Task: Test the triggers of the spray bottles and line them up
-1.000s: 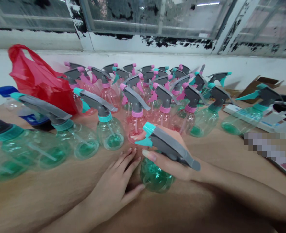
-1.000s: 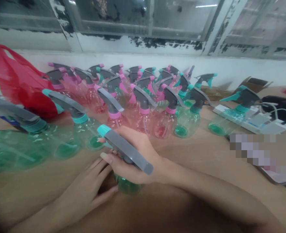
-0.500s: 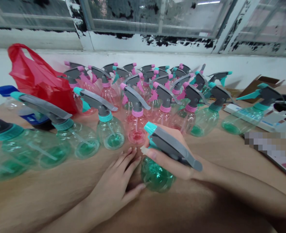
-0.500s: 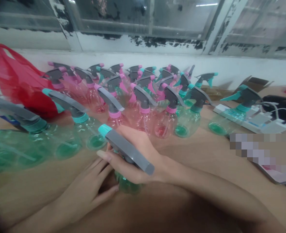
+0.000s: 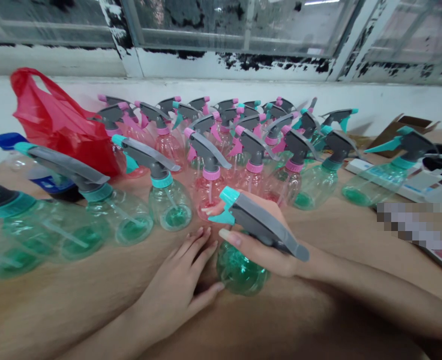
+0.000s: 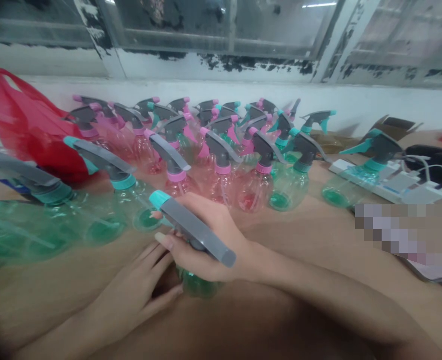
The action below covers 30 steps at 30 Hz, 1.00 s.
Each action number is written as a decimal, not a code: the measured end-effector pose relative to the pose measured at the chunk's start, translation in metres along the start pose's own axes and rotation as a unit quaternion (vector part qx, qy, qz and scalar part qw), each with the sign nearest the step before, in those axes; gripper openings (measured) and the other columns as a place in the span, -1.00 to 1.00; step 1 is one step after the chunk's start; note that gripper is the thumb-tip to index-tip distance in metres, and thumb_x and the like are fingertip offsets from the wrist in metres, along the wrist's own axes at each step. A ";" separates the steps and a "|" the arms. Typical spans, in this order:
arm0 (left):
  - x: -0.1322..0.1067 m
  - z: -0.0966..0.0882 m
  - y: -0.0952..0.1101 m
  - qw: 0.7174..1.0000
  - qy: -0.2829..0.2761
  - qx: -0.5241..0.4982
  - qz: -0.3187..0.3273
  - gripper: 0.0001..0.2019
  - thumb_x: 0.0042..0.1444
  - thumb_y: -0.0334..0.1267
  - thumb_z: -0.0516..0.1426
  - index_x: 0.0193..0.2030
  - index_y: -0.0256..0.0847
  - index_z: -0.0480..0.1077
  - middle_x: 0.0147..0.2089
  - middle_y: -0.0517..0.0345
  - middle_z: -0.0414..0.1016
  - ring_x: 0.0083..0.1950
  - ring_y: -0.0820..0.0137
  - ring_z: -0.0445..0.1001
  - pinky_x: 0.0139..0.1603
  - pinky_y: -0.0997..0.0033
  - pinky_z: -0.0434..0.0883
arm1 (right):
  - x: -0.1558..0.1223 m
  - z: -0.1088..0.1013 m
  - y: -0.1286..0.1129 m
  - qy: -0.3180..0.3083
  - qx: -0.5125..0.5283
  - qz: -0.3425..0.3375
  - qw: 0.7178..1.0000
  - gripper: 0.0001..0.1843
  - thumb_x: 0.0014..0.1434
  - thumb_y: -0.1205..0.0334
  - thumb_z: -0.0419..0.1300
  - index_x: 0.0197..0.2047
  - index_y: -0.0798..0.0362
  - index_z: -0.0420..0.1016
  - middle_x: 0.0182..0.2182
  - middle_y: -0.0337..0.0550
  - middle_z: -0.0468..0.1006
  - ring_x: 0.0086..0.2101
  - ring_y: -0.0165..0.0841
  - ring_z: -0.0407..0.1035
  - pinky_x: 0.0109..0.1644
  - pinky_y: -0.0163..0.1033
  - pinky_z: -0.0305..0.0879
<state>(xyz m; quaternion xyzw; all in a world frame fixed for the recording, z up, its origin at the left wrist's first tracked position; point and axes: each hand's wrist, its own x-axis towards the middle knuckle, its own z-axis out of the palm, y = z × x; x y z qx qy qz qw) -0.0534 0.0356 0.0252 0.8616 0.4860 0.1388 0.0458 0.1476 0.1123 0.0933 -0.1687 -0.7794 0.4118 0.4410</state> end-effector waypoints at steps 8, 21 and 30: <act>0.001 -0.002 0.001 1.000 -0.015 0.003 -0.005 -0.39 0.26 -0.07 0.13 0.37 -0.22 0.06 0.40 -0.19 0.13 0.39 -0.03 0.10 0.28 -0.14 0.23 | 0.000 -0.001 0.000 0.001 -0.007 -0.006 1.000 -0.74 0.12 0.27 0.23 -0.08 0.04 0.46 -0.18 -0.09 0.55 -0.25 -0.33 0.47 -0.28 -0.25 0.44; 0.000 0.000 0.000 1.000 -0.006 0.000 0.000 -0.37 0.24 -0.08 0.13 0.37 -0.24 0.06 0.38 -0.21 0.16 0.37 -0.04 0.13 0.25 -0.16 0.25 | 0.000 -0.001 0.000 -0.008 -0.012 -0.007 1.000 -0.77 0.14 0.27 0.22 -0.10 0.05 0.45 -0.31 -0.16 0.50 -0.31 -0.34 0.43 -0.28 -0.23 0.42; 0.002 -0.004 0.002 1.000 -0.008 0.002 0.002 -0.36 0.24 -0.11 0.14 0.38 -0.21 0.03 0.42 -0.21 0.07 0.39 -0.07 0.10 0.24 -0.17 0.25 | 0.010 -0.004 -0.013 -0.025 -0.038 -0.012 0.999 -0.81 0.13 0.18 0.21 -0.39 0.01 0.25 -0.50 -0.33 0.28 -0.49 -0.45 0.21 -0.41 -0.28 0.23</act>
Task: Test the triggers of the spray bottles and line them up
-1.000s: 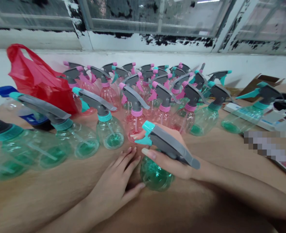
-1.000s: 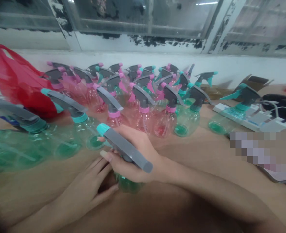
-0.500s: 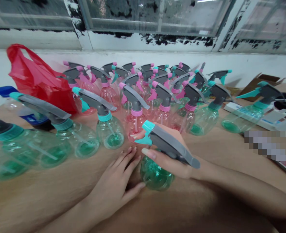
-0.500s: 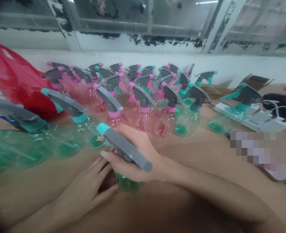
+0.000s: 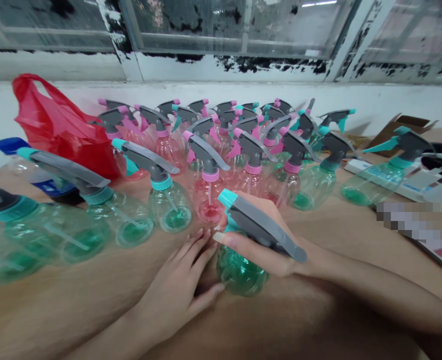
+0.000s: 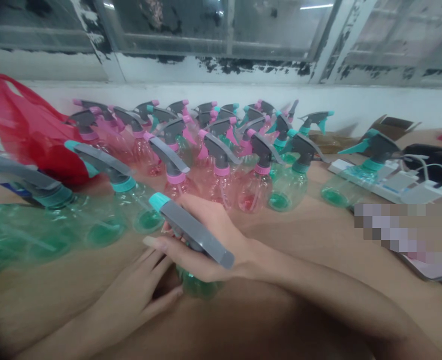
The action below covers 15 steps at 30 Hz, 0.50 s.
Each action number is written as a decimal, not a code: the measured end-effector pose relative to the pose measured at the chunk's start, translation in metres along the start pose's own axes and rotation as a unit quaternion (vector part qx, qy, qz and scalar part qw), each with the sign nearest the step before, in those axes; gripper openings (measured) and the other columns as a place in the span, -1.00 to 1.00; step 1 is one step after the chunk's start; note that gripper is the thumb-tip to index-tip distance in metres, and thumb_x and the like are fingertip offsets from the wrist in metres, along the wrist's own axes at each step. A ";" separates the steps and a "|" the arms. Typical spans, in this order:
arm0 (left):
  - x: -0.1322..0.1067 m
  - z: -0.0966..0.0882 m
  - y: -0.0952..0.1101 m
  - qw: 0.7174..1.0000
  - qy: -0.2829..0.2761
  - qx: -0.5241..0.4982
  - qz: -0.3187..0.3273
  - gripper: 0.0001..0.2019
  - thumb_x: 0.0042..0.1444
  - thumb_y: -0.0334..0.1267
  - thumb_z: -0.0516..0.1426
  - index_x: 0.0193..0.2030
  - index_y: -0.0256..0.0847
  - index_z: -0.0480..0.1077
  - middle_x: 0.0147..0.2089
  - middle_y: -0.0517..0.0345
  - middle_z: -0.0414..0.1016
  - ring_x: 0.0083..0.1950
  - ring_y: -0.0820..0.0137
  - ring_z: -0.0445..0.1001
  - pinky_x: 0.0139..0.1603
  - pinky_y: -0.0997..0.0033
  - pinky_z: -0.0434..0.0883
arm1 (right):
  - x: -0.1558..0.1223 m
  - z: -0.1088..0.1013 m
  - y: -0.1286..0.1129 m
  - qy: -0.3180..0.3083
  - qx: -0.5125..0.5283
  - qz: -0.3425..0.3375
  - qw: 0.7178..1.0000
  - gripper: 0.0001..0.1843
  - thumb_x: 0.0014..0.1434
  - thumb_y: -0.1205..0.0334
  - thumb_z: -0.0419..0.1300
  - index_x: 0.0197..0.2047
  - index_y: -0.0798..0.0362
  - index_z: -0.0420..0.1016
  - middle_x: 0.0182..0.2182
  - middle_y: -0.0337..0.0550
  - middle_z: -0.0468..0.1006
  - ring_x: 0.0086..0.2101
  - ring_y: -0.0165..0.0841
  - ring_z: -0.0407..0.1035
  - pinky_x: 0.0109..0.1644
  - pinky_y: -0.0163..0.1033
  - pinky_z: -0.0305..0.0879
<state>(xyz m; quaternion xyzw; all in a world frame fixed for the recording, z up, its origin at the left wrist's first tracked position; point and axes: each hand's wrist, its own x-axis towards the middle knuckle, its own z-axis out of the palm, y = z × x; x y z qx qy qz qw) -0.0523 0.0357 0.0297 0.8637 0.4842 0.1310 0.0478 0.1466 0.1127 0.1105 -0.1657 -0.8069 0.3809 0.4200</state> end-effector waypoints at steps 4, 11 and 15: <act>-0.001 0.001 0.000 1.000 0.002 0.008 0.001 -0.38 0.24 -0.11 0.13 0.37 -0.24 0.05 0.41 -0.22 0.09 0.39 -0.06 0.10 0.24 -0.15 0.26 | -0.001 0.001 0.002 0.013 0.001 -0.018 1.000 -0.85 0.14 0.16 0.22 -0.32 0.02 0.34 -0.48 -0.30 0.34 -0.47 -0.44 0.28 -0.37 -0.28 0.29; -0.002 0.004 -0.002 1.000 0.003 0.000 -0.004 -0.38 0.23 -0.08 0.13 0.36 -0.20 0.07 0.40 -0.18 0.12 0.38 -0.06 0.12 0.22 -0.14 0.30 | -0.006 0.005 0.009 0.030 0.011 -0.030 0.999 -0.76 0.15 0.14 0.22 -0.13 0.04 0.41 -0.40 -0.22 0.47 -0.40 -0.39 0.42 -0.32 -0.26 0.39; -0.003 0.002 -0.002 1.000 0.010 0.004 0.003 -0.39 0.24 -0.08 0.13 0.36 -0.21 0.07 0.43 -0.18 0.06 0.39 -0.07 0.10 0.24 -0.14 0.29 | -0.005 0.003 0.008 0.028 0.004 -0.043 0.999 -0.76 0.15 0.13 0.22 -0.13 0.03 0.43 -0.40 -0.21 0.49 -0.38 -0.38 0.43 -0.32 -0.26 0.41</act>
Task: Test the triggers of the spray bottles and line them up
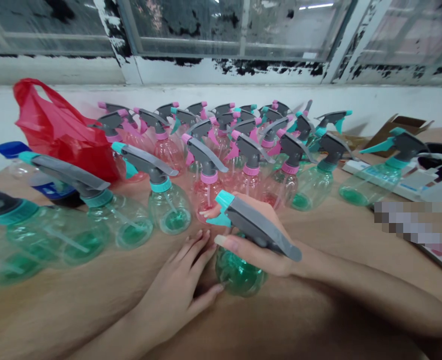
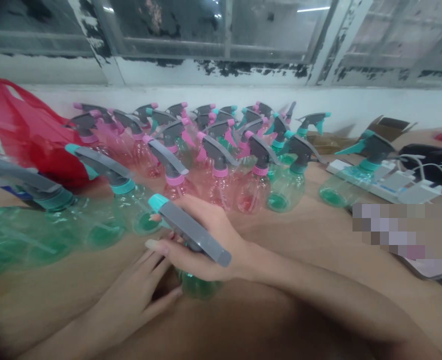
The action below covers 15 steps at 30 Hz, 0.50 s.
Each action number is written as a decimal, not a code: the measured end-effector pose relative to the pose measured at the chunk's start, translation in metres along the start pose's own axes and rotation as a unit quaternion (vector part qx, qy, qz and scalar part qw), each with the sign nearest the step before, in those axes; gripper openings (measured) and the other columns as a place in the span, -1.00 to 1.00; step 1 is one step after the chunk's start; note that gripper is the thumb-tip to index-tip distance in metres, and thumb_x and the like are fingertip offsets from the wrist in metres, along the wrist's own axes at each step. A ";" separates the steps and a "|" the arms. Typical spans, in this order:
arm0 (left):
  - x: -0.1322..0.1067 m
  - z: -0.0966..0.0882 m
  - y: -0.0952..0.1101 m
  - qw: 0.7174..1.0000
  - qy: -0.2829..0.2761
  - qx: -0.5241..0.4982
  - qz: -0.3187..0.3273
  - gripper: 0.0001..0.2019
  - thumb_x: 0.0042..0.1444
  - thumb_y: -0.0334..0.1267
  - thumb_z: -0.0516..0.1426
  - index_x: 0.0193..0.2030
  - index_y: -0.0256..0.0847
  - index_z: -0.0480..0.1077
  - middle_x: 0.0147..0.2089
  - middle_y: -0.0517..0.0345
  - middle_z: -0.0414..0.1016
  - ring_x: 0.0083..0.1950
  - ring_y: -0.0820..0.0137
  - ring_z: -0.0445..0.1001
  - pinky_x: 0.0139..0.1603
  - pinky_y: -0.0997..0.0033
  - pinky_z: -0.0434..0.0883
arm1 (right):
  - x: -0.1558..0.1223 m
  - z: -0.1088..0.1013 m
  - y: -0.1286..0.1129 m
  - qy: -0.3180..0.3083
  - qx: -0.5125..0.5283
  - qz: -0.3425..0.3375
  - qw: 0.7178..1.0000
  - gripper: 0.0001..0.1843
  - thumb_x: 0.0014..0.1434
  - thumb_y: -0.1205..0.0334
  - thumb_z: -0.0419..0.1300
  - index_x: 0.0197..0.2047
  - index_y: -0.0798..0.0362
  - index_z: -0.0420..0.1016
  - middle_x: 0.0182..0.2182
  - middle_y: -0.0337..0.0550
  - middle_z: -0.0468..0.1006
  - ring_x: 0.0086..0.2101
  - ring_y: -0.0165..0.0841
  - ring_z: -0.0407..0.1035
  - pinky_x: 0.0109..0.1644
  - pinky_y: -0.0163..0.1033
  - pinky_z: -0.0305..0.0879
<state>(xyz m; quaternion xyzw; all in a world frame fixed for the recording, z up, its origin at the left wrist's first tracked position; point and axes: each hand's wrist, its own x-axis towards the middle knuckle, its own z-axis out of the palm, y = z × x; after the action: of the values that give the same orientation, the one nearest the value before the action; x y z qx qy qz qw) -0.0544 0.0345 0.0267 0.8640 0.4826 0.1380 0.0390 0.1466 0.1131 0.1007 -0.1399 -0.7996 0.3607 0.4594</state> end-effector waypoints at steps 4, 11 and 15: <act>0.000 -0.003 0.002 1.000 0.006 0.011 0.008 -0.35 0.25 -0.12 0.13 0.39 -0.26 0.01 0.43 -0.19 0.05 0.38 -0.06 0.11 0.27 -0.09 0.26 | 0.000 0.001 -0.002 0.007 0.000 0.004 1.000 -0.70 0.13 0.11 0.25 -0.11 0.11 0.45 -0.43 -0.19 0.48 -0.37 -0.35 0.44 -0.32 -0.25 0.43; 0.001 -0.002 0.003 0.999 0.023 0.035 0.010 -0.41 0.27 -0.12 0.12 0.35 -0.26 0.05 0.40 -0.18 0.12 0.39 0.03 0.12 0.29 -0.03 0.24 | -0.013 0.009 -0.001 0.056 0.061 0.060 0.995 -0.69 -0.01 0.09 0.39 -0.25 0.03 0.45 -0.51 -0.34 0.53 -0.54 -0.47 0.39 -0.46 -0.37 0.38; 0.001 0.000 0.003 0.999 0.023 0.033 0.007 -0.47 0.30 -0.12 0.08 0.33 -0.25 0.08 0.39 -0.20 0.14 0.38 0.04 0.14 0.27 -0.08 0.25 | -0.026 0.008 0.003 0.070 0.009 0.090 0.993 -0.46 -0.11 0.09 0.45 -0.07 -0.02 0.40 -0.30 -0.25 0.61 -0.36 -0.36 0.50 -0.26 -0.28 0.47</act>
<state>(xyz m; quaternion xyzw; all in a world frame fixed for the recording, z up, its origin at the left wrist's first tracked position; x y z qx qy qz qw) -0.0518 0.0338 0.0277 0.8646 0.4818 0.1423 -0.0022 0.1532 0.0971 0.0793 -0.2321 -0.7464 0.3973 0.4809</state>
